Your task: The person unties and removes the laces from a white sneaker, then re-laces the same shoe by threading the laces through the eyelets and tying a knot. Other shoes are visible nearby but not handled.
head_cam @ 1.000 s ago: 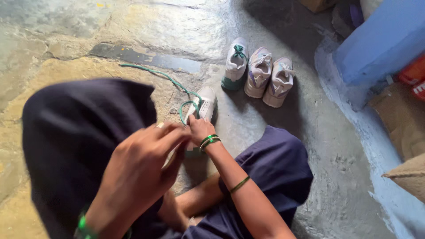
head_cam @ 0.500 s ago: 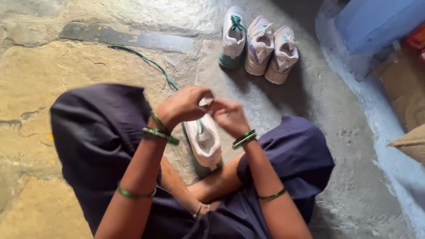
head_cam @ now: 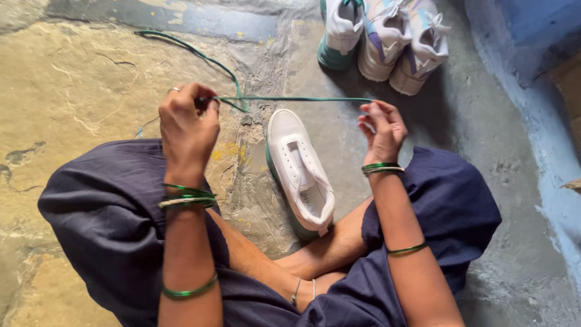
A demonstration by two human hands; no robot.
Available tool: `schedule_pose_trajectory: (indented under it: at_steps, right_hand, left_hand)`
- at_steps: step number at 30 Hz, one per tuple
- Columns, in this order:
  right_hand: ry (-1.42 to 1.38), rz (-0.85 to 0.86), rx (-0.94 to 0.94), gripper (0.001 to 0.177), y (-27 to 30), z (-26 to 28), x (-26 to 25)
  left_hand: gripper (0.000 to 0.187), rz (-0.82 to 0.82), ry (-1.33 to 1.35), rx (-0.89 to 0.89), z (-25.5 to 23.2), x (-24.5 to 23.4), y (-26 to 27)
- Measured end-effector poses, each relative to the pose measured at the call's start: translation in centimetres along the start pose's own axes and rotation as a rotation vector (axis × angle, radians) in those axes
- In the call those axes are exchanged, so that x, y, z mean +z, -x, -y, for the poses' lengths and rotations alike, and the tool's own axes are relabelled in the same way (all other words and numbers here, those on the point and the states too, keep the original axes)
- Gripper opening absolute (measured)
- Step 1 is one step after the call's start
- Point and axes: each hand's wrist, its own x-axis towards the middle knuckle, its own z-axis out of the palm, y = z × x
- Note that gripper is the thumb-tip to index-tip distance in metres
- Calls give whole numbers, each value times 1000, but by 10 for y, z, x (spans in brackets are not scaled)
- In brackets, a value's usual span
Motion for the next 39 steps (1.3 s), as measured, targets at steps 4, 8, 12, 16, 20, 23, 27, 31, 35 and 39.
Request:
schedule_pose_trajectory:
  at_steps: [4, 8, 12, 16, 20, 23, 27, 31, 35, 39]
  right_hand:
    - [203, 225, -58, 10, 9, -28, 19]
    - [292, 479, -112, 13, 20, -43, 39]
    - [408, 638, -236, 14, 28, -49, 51]
    - [408, 617, -217, 13, 19, -54, 59]
    - [445, 551, -153, 9, 13, -60, 66]
    - [553, 549, -118, 8, 17, -60, 69]
    - [692, 643, -308, 22, 22, -47, 74]
    - [806, 776, -474, 40, 27, -35, 83]
    - [836, 818, -404, 44, 30, -30, 87]
    - [860, 851, -427, 56, 30, -29, 85]
  left_hand:
    - [15, -36, -64, 125, -5, 35, 2]
    - [40, 118, 33, 232, -21, 77, 10]
    - [41, 416, 363, 263, -24, 97, 14]
    - [28, 376, 328, 228, -19, 108, 8]
    - [14, 270, 347, 167, -13, 116, -1]
    - [11, 207, 356, 137, -8, 123, -4]
    - [31, 166, 235, 159, 2, 133, -2]
    - [42, 198, 149, 151, 8, 140, 1]
    - [38, 225, 159, 114, 6, 140, 1]
    - [27, 234, 173, -8, 3, 134, -2]
